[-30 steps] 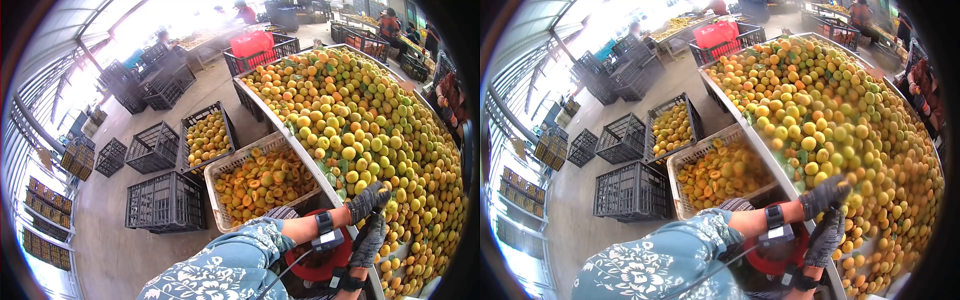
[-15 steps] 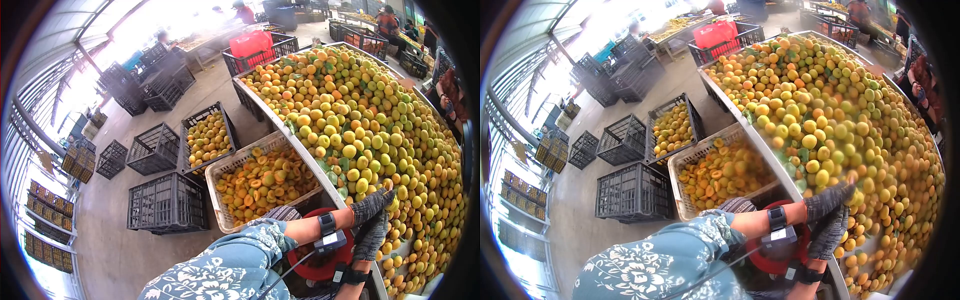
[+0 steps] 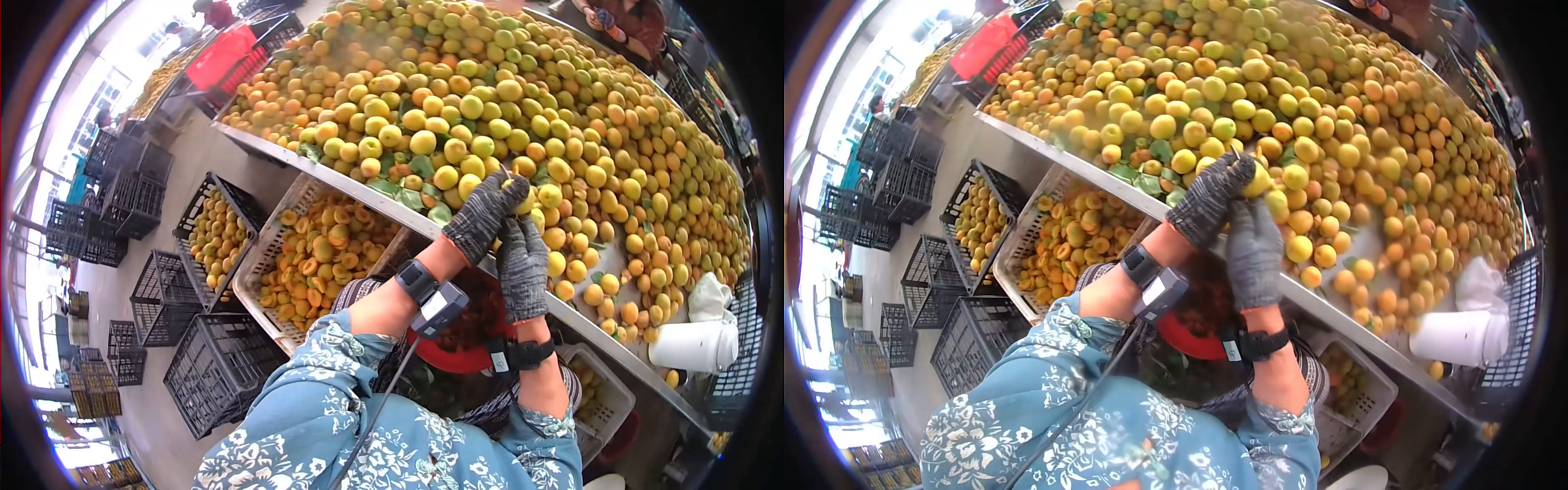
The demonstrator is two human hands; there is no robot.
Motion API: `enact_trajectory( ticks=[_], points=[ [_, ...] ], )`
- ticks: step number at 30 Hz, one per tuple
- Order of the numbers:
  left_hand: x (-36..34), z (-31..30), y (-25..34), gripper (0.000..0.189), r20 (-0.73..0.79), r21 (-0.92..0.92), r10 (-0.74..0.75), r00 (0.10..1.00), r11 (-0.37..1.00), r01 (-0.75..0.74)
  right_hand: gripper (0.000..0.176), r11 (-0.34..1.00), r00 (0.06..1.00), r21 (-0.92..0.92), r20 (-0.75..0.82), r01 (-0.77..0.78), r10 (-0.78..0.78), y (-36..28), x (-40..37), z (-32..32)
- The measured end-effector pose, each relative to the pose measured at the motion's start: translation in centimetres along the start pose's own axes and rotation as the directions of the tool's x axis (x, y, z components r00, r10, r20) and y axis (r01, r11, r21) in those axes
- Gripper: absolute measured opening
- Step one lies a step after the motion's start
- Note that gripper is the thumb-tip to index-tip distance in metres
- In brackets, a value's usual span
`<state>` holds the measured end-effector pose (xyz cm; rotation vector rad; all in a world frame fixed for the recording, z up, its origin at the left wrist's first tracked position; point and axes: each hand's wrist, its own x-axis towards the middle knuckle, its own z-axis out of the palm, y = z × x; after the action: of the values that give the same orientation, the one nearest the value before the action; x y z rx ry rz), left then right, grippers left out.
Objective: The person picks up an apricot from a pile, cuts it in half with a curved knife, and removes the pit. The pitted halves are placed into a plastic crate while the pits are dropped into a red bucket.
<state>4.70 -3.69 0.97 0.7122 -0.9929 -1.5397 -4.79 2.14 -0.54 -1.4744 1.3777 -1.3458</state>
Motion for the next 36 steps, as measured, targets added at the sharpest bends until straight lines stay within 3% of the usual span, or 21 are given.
enact_trajectory(
  ticks=[1, 2, 4, 5, 6, 8, 9, 11, 13, 20, 21, 26, 28, 32, 34, 36],
  points=[
    [-0.2, -0.1, 0.2, 0.022, 0.012, 0.116, 0.067, 0.998, 0.991, -0.068, 0.023, 1.000, 1.000, -0.003, -0.008, -0.006, 0.006, -0.1, -0.1, 0.0],
    [-0.1, -0.2, 0.1, 0.022, 0.018, 0.115, 0.060, 0.998, 0.991, -0.062, 0.024, 0.998, 0.998, -0.030, -0.033, 0.047, -0.048, -0.2, -0.2, 0.0],
    [0.6, -0.9, -0.2, 0.024, -0.097, -0.228, -0.092, 0.991, 0.971, 0.068, 0.028, 0.994, 0.993, -0.060, -0.057, 0.095, -0.099, -0.7, -0.5, -0.1],
    [0.7, -1.4, -0.2, 0.030, -0.067, -0.330, -0.161, 0.985, 0.935, 0.131, 0.028, 0.996, 1.000, -0.081, -0.015, -0.023, 0.022, -1.4, -0.5, -0.3],
    [0.6, -1.2, 0.3, 0.030, -0.065, -0.330, -0.164, 0.984, 0.934, 0.134, 0.028, 0.985, 0.990, -0.105, 0.025, -0.138, 0.141, -2.0, -0.5, -0.6],
    [0.4, -0.7, 1.4, 0.038, 0.026, -0.491, -0.232, 0.972, 0.844, 0.214, 0.028, 0.987, 0.990, -0.077, 0.010, -0.142, 0.144, -2.1, -0.6, -0.8],
    [0.4, -0.7, 1.9, 0.044, 0.074, -0.552, -0.287, 0.955, 0.786, 0.279, 0.028, 0.991, 0.998, -0.119, 0.008, -0.060, 0.061, -1.5, -0.6, -1.0],
    [0.6, -0.7, 1.7, 0.045, 0.051, -0.554, -0.272, 0.961, 0.793, 0.254, 0.028, 0.986, 1.000, -0.164, 0.006, 0.022, -0.022, -0.8, -0.6, -1.2],
    [0.7, -1.1, 1.4, 0.043, 0.077, -0.573, -0.279, 0.957, 0.773, 0.271, 0.030, 0.962, 0.996, -0.273, 0.081, -0.002, 0.026, -0.6, -0.7, -1.4],
    [0.6, -1.9, 0.2, 0.037, 0.025, -0.404, -0.235, 0.972, 0.886, 0.225, 0.035, 0.946, 0.996, -0.321, 0.056, -0.050, 0.072, -0.9, -0.6, -1.4],
    [0.4, -1.7, 0.4, 0.037, -0.017, -0.391, -0.216, 0.976, 0.900, 0.193, 0.026, 0.961, 1.000, -0.276, 0.019, -0.011, 0.017, -0.7, -0.6, -1.4],
    [0.2, -1.2, 0.5, 0.035, -0.067, -0.457, -0.194, 0.979, 0.878, 0.143, 0.032, 0.981, 0.998, -0.188, -0.027, 0.051, -0.057, 0.8, -0.5, -0.9],
    [0.1, -1.1, 0.9, 0.035, 0.017, -0.452, -0.214, 0.977, 0.870, 0.198, 0.033, 0.992, 0.990, 0.004, -0.060, -0.124, 0.124, 1.1, -0.4, -0.5],
    [0.0, -0.6, 1.5, 0.035, -0.028, -0.429, -0.227, 0.973, 0.882, 0.194, 0.035, 0.994, 0.995, -0.045, 0.015, -0.101, 0.101, 0.6, -0.3, -0.8],
    [0.2, -0.5, 1.2, 0.034, -0.068, -0.366, -0.271, 0.960, 0.902, 0.228, 0.033, 0.995, 0.993, 0.047, -0.068, -0.093, 0.096, 0.4, -0.2, -0.4],
    [0.1, 0.3, 1.3, 0.033, -0.096, -0.374, -0.291, 0.952, 0.897, 0.237, 0.032, 0.998, 0.997, -0.043, -0.067, -0.039, 0.036, -0.6, 0.3, -0.5]
  ],
)
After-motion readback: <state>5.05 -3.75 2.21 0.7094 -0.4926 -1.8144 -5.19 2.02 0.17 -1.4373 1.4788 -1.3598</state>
